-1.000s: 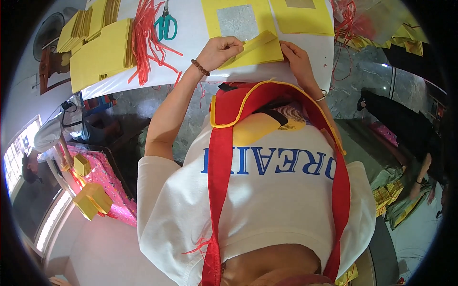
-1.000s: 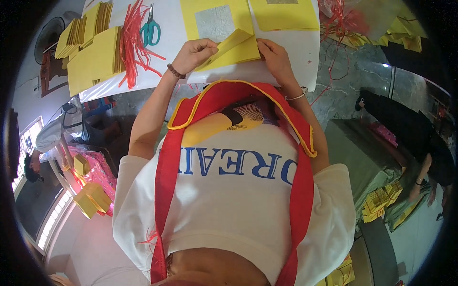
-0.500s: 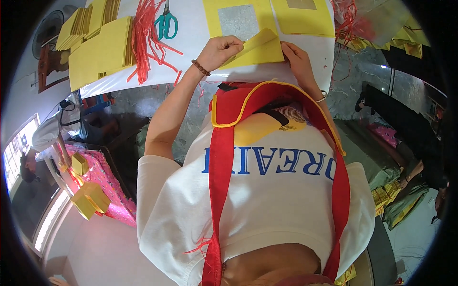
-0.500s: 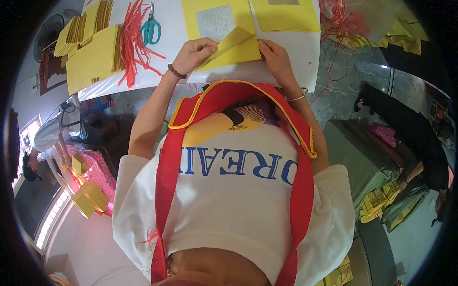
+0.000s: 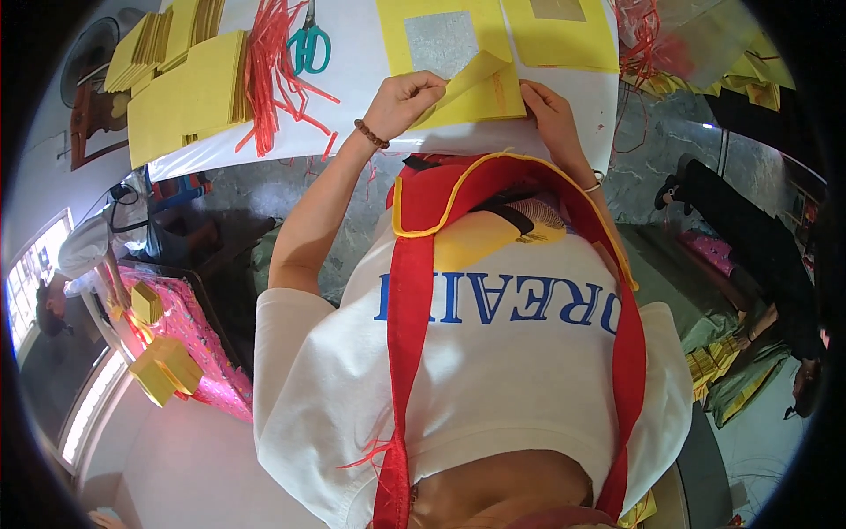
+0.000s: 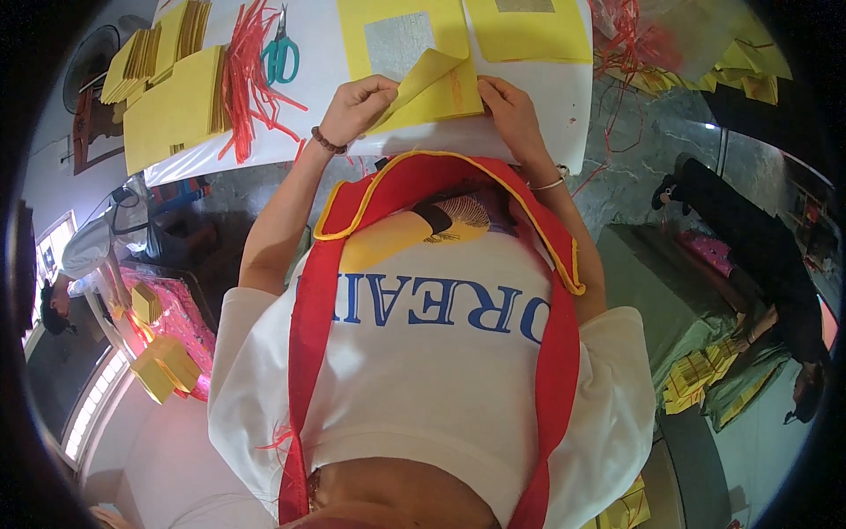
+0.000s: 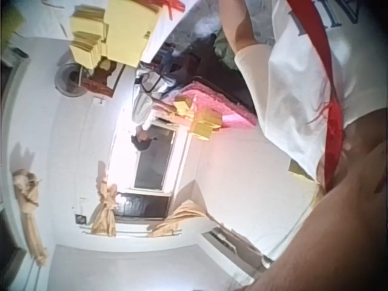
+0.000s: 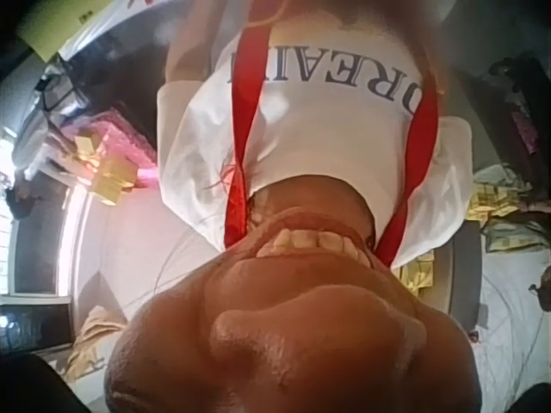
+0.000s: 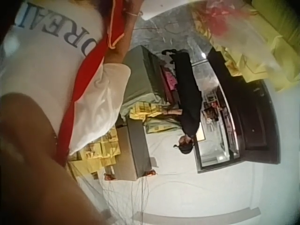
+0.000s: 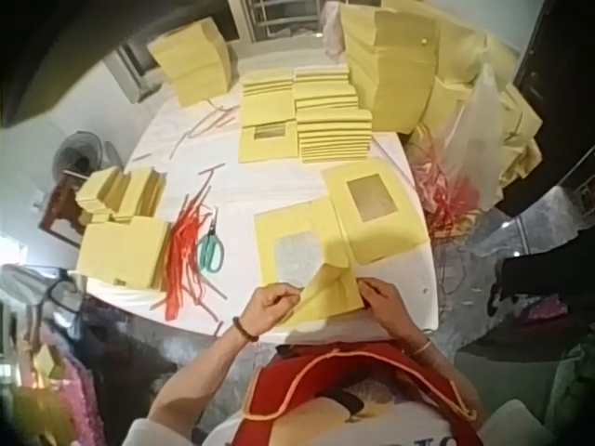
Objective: Manually applying silver foil squares to stacks of yellow paper and organizing them into piles.
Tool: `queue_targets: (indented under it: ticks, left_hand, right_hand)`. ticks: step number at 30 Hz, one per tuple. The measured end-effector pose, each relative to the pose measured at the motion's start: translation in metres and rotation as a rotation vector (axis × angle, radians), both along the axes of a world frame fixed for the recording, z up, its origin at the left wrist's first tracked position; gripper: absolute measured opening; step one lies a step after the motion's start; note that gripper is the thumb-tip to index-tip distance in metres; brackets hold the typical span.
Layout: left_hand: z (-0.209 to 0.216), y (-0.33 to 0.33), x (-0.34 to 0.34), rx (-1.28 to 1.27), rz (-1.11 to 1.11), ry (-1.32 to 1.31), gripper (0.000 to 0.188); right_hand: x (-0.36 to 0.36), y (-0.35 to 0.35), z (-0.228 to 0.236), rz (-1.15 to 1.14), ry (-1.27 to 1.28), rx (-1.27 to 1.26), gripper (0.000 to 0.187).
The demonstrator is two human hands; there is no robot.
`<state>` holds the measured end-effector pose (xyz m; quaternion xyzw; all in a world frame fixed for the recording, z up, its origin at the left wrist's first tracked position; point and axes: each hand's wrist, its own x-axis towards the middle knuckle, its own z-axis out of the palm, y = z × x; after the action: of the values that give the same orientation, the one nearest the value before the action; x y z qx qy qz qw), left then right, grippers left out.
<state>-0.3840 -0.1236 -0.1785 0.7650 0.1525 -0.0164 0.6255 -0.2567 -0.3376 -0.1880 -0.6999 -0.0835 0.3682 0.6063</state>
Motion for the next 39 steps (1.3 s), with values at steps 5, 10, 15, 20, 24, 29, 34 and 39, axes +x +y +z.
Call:
queue_targets:
  ticks: [5,10,15,20,24,29,34,39]
  left_hand:
    - [-0.004,-0.007,-0.003,-0.085,0.073,-0.05,0.014]
    - [-0.01,-0.016,-0.007,-0.078,0.213,-0.156,0.008]
    - [-0.005,-0.023,-0.005,-0.295,0.383,-0.295,0.015]
    - [-0.011,-0.016,-0.005,-0.436,0.455,-0.346,0.025]
    - [-0.012,-0.016,-0.006,-0.47,0.504,-0.322,0.029]
    - [-0.015,-0.014,-0.009,-0.495,0.415,-0.313,0.034]
    - [-0.001,-0.02,-0.002,-0.509,0.425,-0.363,0.033]
    - [-0.013,-0.012,-0.01,-0.416,0.378,-0.235,0.014]
  right_hand:
    - [0.001,-0.002,-0.004,0.021,-0.033,-0.014,0.034]
    - [-0.002,-0.003,-0.005,0.069,-0.102,0.005,0.04]
    - [-0.001,-0.003,-0.006,0.103,-0.103,0.0,0.041]
    - [0.0,-0.003,-0.01,0.08,-0.141,0.016,0.042]
    - [-0.003,-0.004,-0.007,0.083,-0.14,0.036,0.041]
    - [-0.004,-0.005,-0.006,0.093,-0.129,0.025,0.042]
    - [-0.001,-0.003,0.001,0.099,-0.136,0.009,0.042]
    - [-0.003,-0.001,-0.001,0.118,-0.25,-0.039,0.04]
